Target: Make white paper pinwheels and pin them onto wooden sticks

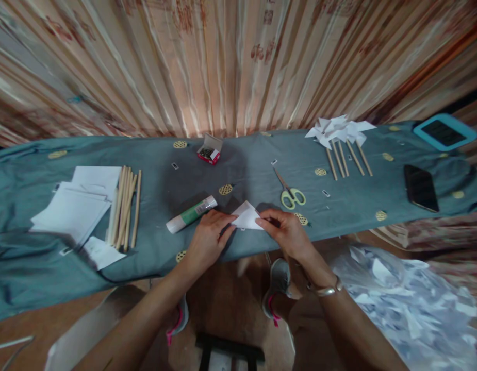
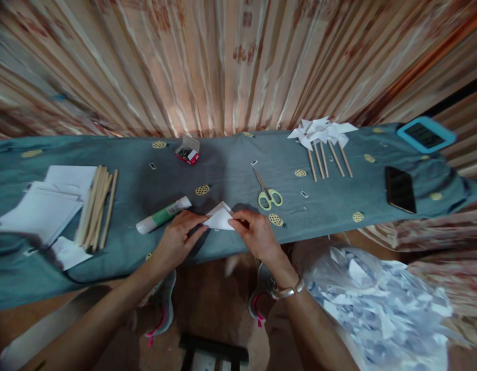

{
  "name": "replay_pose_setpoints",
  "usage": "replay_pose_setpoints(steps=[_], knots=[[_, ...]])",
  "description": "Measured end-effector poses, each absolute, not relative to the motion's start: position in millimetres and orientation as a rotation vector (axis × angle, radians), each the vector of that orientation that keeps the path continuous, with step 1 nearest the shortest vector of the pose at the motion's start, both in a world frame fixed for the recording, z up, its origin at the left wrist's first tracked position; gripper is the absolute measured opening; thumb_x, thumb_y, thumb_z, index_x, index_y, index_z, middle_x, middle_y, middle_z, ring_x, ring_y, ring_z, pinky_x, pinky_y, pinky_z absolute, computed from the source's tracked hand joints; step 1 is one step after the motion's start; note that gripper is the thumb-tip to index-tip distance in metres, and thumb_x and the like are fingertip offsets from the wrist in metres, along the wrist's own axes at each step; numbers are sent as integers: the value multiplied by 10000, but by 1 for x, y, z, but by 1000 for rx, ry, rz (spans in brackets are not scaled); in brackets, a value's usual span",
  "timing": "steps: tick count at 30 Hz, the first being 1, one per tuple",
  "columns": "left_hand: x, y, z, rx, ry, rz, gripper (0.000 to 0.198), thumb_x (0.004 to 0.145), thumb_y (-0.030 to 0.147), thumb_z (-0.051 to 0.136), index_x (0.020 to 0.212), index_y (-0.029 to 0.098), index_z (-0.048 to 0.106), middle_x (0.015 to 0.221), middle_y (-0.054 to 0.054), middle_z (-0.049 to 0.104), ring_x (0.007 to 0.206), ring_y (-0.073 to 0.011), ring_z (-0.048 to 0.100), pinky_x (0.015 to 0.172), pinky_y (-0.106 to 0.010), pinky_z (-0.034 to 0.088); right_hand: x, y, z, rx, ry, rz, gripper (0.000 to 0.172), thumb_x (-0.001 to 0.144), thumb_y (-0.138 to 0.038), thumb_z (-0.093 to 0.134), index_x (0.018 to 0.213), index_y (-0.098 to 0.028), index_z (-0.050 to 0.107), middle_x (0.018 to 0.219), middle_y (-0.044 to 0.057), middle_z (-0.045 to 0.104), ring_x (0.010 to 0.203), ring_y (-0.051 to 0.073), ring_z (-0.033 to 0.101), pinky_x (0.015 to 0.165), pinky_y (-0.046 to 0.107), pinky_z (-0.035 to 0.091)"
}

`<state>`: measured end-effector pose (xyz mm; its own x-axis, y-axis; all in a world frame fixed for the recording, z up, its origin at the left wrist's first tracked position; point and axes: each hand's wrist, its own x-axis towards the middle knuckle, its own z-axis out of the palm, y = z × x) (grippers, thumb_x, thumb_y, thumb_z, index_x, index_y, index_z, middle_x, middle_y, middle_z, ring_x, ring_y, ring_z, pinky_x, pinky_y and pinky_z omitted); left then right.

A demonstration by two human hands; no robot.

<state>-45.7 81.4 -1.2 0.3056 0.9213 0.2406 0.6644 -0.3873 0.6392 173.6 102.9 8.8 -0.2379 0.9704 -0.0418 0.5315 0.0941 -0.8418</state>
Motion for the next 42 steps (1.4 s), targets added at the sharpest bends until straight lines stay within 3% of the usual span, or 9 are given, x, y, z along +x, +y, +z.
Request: replay_pose_setpoints(steps=[8, 14, 18, 22, 33, 42], knots=[[-41, 83, -2, 2138, 1501, 847, 228, 919, 207, 550, 1130, 163, 624, 967, -61, 711, 850, -191, 655, 817, -351, 545, 169, 109, 9, -1410, -1893, 821, 132, 863, -277, 616, 772, -206, 681, 906, 63, 702, 885, 209, 654, 828, 343, 483], [-37, 70, 4, 2461, 1423, 879, 256, 945, 186, 505, 1184, 156, 590, 1185, -118, 650, 1093, -244, 587, 922, -418, 506, 165, 107, 4, -1466, -1911, 667, 137, 865, -310, 624, 778, -226, 688, 949, 66, 708, 923, 215, 661, 868, 360, 500], [-28, 57, 5, 2626, 1323, 747, 310, 947, 149, 488, 1247, 100, 547, 1264, -148, 630, 1193, -260, 537, 952, -416, 470, 163, 107, 2, -1499, -1922, 605, 138, 863, -292, 623, 762, -214, 676, 947, 74, 707, 920, 218, 659, 865, 360, 504], [-24, 52, 4, 2624, 1331, 623, 387, 907, 201, 580, 1263, 57, 529, 1270, -163, 625, 1170, -273, 550, 971, -419, 453, 161, 108, 3, -1514, -1938, 598, 133, 857, -268, 619, 743, -210, 655, 911, 72, 701, 878, 214, 656, 840, 358, 505], [-25, 54, 3, 2582, 1338, 581, 412, 902, 226, 591, 1276, 72, 518, 1275, -176, 622, 1192, -283, 548, 976, -434, 448, 158, 109, 3, -1536, -1929, 561, 104, 833, -215, 629, 730, -211, 619, 886, 63, 693, 871, 208, 649, 821, 339, 499], [-26, 53, 3, 2554, 1339, 520, 421, 903, 249, 592, 1287, 91, 525, 1306, -181, 607, 1228, -292, 532, 985, -451, 443, 158, 109, 2, -1541, -1969, 498, 143, 876, -282, 597, 748, -219, 605, 888, 72, 687, 872, 224, 642, 826, 354, 502]])
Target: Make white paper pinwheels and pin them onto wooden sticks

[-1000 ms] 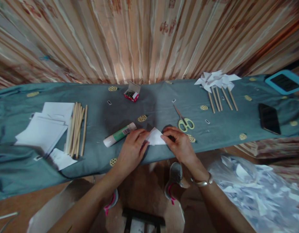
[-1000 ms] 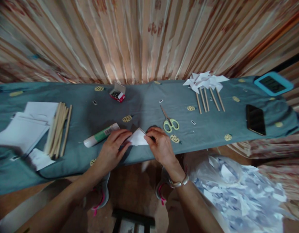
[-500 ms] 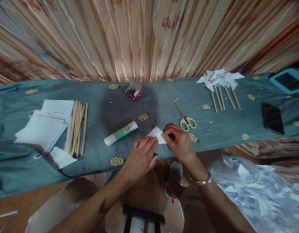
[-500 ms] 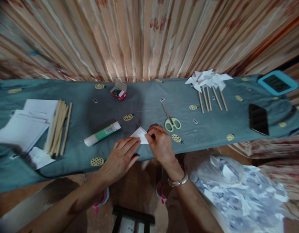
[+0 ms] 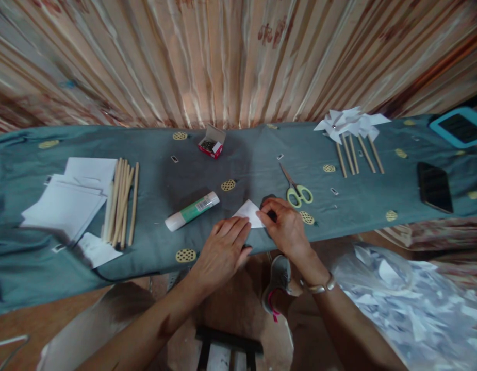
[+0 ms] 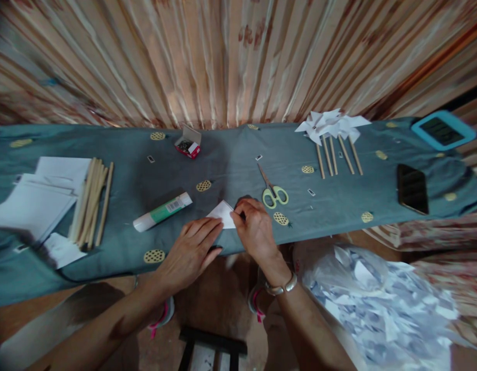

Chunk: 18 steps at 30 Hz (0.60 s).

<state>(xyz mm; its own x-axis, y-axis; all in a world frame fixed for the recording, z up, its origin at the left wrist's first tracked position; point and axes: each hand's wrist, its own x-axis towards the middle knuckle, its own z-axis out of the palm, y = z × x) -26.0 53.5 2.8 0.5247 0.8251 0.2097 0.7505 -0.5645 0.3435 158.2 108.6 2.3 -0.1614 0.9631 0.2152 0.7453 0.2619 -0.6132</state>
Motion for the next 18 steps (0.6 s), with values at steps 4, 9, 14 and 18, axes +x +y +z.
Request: replay_pose_setpoints(steps=[4, 9, 14, 18], knots=[[-26, 53, 3, 2576, 1337, 510, 435, 897, 266, 607, 1284, 85, 532, 1308, -172, 609, 1204, -291, 545, 984, -440, 439, 157, 100, 0, -1517, -1996, 429, 186, 908, -375, 566, 925, -204, 639, 1016, 113, 687, 986, 261, 626, 906, 416, 497], [-27, 54, 3, 2578, 1334, 482, 461, 910, 292, 591, 1314, 83, 517, 1328, -166, 597, 1207, -284, 534, 995, -444, 418, 154, 85, -5, -1501, -1982, 364, 424, 905, -435, 564, 1223, -155, 577, 1245, 184, 621, 1187, 315, 551, 1012, 512, 452], [-45, 54, 4, 2616, 1330, 507, 397, 947, 349, 524, 1261, 111, 570, 1301, -156, 612, 1196, -286, 530, 984, -460, 417, 167, 80, -8, -1501, -1961, 380, 395, 915, -386, 559, 1239, -160, 569, 1266, 175, 611, 1210, 303, 540, 1045, 520, 428], [-66, 50, 5, 2660, 1338, 547, 341, 955, 318, 512, 1200, 101, 607, 1242, -149, 637, 1155, -273, 543, 945, -420, 446, 184, 78, -10, -1518, -1923, 411, 321, 919, -349, 548, 1194, -189, 591, 1245, 152, 619, 1195, 291, 553, 1049, 520, 420]])
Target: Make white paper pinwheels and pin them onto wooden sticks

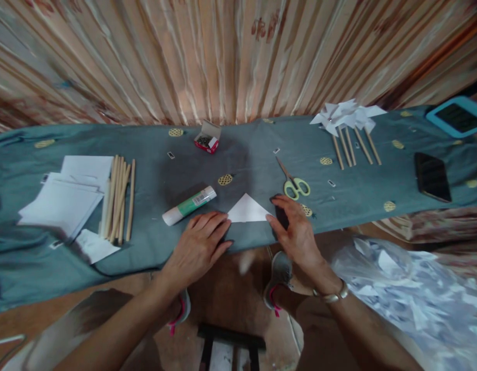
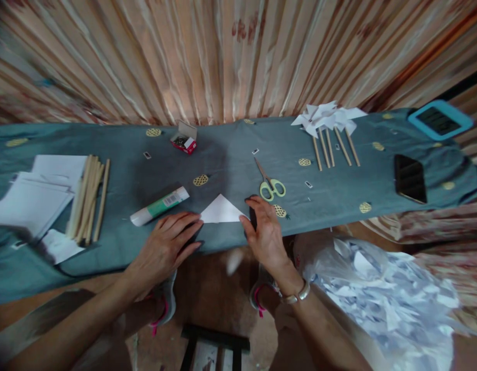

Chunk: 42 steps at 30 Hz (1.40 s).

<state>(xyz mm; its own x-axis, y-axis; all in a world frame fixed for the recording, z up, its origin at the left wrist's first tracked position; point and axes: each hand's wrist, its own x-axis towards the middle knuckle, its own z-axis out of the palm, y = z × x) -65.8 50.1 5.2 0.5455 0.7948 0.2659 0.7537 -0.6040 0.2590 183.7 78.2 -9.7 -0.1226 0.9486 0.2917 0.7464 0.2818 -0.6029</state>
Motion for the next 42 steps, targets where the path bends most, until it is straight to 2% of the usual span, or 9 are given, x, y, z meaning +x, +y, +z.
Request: replay_pose_setpoints(steps=[8, 13, 19, 25, 28, 30, 32, 37, 42], knots=[[-81, 43, 2, 2679, 1378, 593, 337, 958, 338, 505, 1186, 117, 616, 1193, -136, 648, 1104, -276, 557, 917, -425, 470, 198, 77, -11, -1472, -1911, 453, 265, 897, -214, 476, 1120, -192, 618, 1215, 143, 633, 1180, 271, 571, 1030, 498, 442], [-79, 43, 1, 2658, 1399, 620, 333, 956, 351, 504, 1175, 132, 627, 1176, -137, 655, 1091, -279, 562, 908, -436, 475, 192, 76, -4, -1448, -1897, 547, 255, 927, -297, 489, 1114, -210, 639, 1252, 129, 632, 1207, 261, 569, 1071, 496, 404], [-73, 47, 7, 2692, 1406, 622, 305, 953, 332, 512, 1135, 113, 624, 1133, -134, 673, 1019, -267, 596, 878, -420, 479, 183, 78, -4, -1425, -1805, 708, 110, 820, -314, 650, 834, -206, 655, 1273, 134, 620, 1173, 272, 606, 1022, 470, 443], [-53, 56, 19, 2641, 1400, 801, 496, 948, 267, 508, 1410, 130, 393, 1335, -167, 564, 1235, -284, 510, 1000, -450, 449, 174, 68, 12, -1390, -1839, 703, 65, 858, -264, 605, 817, -220, 629, 1155, 93, 686, 1038, 226, 666, 907, 381, 508], [-42, 58, 21, 2674, 1322, 847, 517, 953, 200, 480, 1450, 165, 341, 1375, -153, 544, 1266, -267, 486, 1028, -448, 422, 168, 61, 21, -1380, -1981, 639, 91, 892, -226, 563, 820, -221, 619, 952, 59, 720, 840, 198, 674, 842, 350, 519], [-37, 59, 21, 2713, 1261, 842, 470, 956, 166, 465, 1421, 180, 395, 1340, -135, 578, 1211, -250, 522, 993, -429, 430, 166, 58, 25, -1344, -2075, 586, 123, 907, -208, 543, 810, -217, 618, 809, 38, 704, 765, 195, 654, 823, 349, 516], [-32, 58, 21, 2749, 1232, 817, 387, 956, 152, 470, 1341, 188, 494, 1249, -109, 637, 1116, -231, 564, 940, -411, 431, 166, 56, 26, -1309, -2124, 553, 143, 918, -202, 534, 810, -211, 626, 783, 37, 701, 761, 199, 650, 807, 348, 517], [-26, 61, 27, 2799, 1255, 860, 177, 962, 187, 508, 1020, 223, 672, 948, -22, 716, 920, -190, 588, 895, -397, 394, 171, 52, 27, -1273, -2087, 521, 139, 916, -194, 545, 865, -187, 674, 881, 64, 738, 834, 207, 694, 815, 346, 550], [-29, 68, 29, 2850, 1277, 876, 211, 963, 184, 500, 876, 201, 691, 855, -16, 715, 866, -193, 576, 851, -385, 408, 180, 49, 24, -1330, -2062, 410, 220, 900, -137, 500, 997, -157, 697, 1006, 116, 744, 959, 227, 708, 894, 374, 572]])
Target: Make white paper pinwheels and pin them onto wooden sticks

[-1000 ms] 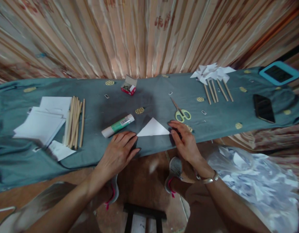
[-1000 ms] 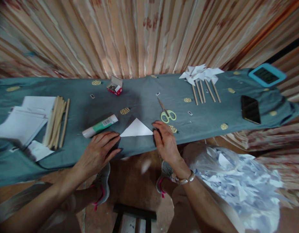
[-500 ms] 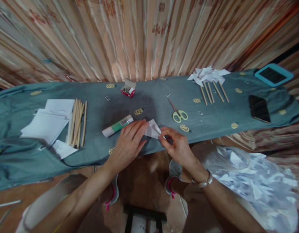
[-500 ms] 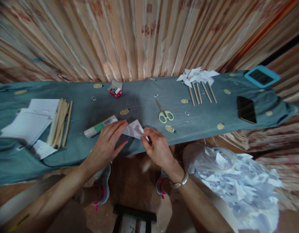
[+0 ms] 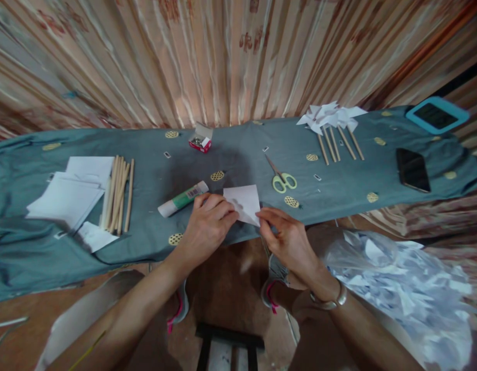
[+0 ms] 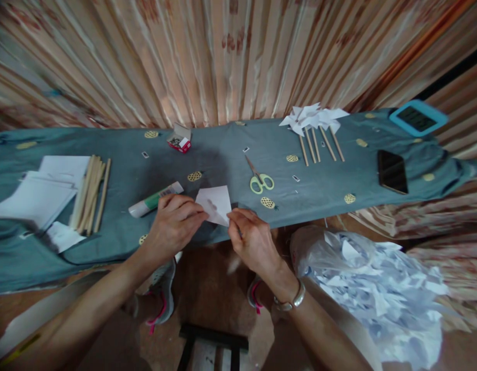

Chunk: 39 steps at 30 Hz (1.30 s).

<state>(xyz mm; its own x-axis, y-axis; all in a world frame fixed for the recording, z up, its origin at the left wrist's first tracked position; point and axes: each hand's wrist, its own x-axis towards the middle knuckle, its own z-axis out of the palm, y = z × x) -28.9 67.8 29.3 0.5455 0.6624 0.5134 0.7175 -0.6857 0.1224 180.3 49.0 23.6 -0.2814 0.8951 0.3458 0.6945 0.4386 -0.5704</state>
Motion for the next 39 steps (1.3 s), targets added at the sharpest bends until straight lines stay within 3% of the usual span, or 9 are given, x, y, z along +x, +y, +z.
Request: replay_pose_setpoints(steps=[4, 7, 9, 14, 19, 24, 34, 39], knots=[[-32, 66, 23, -2770, -1197, -729, 201, 962, 175, 495, 928, 175, 693, 931, -51, 730, 858, -189, 613, 778, -347, 457, 188, 49, 18, -1278, -2261, 296, 363, 893, -80, 446, 1189, -127, 650, 1280, 195, 630, 1208, 293, 594, 1007, 492, 507], [-35, 61, 19, -2821, -1147, -815, 182, 957, 163, 504, 988, 157, 683, 1002, -70, 736, 917, -190, 653, 805, -334, 499, 191, 51, 15, -1263, -2335, 275, 428, 908, -77, 436, 1283, -212, 593, 1504, 145, 431, 1420, 294, 366, 1089, 546, 418], [-37, 59, 16, -2817, -1122, -896, 168, 948, 148, 514, 996, 141, 675, 1011, -78, 739, 909, -189, 671, 809, -332, 520, 194, 53, 14, -1254, -2332, 283, 355, 930, -120, 455, 1220, -228, 630, 1516, 118, 414, 1438, 281, 332, 1108, 537, 397], [-46, 54, 9, -2870, -1226, -969, 164, 901, 95, 544, 1000, 131, 669, 1053, -93, 731, 912, -186, 683, 824, -334, 559, 195, 57, 16, -1241, -2309, 377, 200, 935, -238, 525, 971, -173, 711, 1406, 154, 531, 1321, 306, 478, 1075, 520, 422], [-51, 52, 10, -2937, -1348, -966, 139, 915, 158, 558, 976, 151, 683, 999, -82, 733, 925, -193, 656, 837, -354, 555, 187, 62, 20, -1216, -2178, 678, 149, 927, -199, 531, 907, -196, 679, 1140, 93, 697, 1109, 228, 619, 997, 419, 473], [-52, 52, 9, -2910, -1498, -988, 186, 946, 231, 535, 928, 142, 697, 935, -82, 712, 859, -184, 650, 781, -331, 558, 179, 72, 17, -1309, -2018, 841, 142, 918, -238, 550, 876, -213, 684, 858, 30, 720, 853, 182, 648, 833, 325, 488], [-51, 56, 6, -2859, -1710, -956, 209, 958, 248, 512, 878, 146, 675, 844, -56, 685, 761, -161, 662, 712, -275, 537, 173, 81, 10, -1400, -1850, 956, 156, 883, -323, 596, 925, -220, 706, 868, 19, 720, 809, 169, 641, 783, 299, 482], [-51, 59, 8, -2857, -1802, -892, 197, 959, 254, 509, 878, 152, 656, 834, -44, 667, 738, -158, 659, 695, -272, 535, 172, 84, 4, -1508, -1720, 1000, 241, 830, -356, 650, 1012, -201, 684, 845, 24, 721, 769, 173, 655, 761, 308, 502]])
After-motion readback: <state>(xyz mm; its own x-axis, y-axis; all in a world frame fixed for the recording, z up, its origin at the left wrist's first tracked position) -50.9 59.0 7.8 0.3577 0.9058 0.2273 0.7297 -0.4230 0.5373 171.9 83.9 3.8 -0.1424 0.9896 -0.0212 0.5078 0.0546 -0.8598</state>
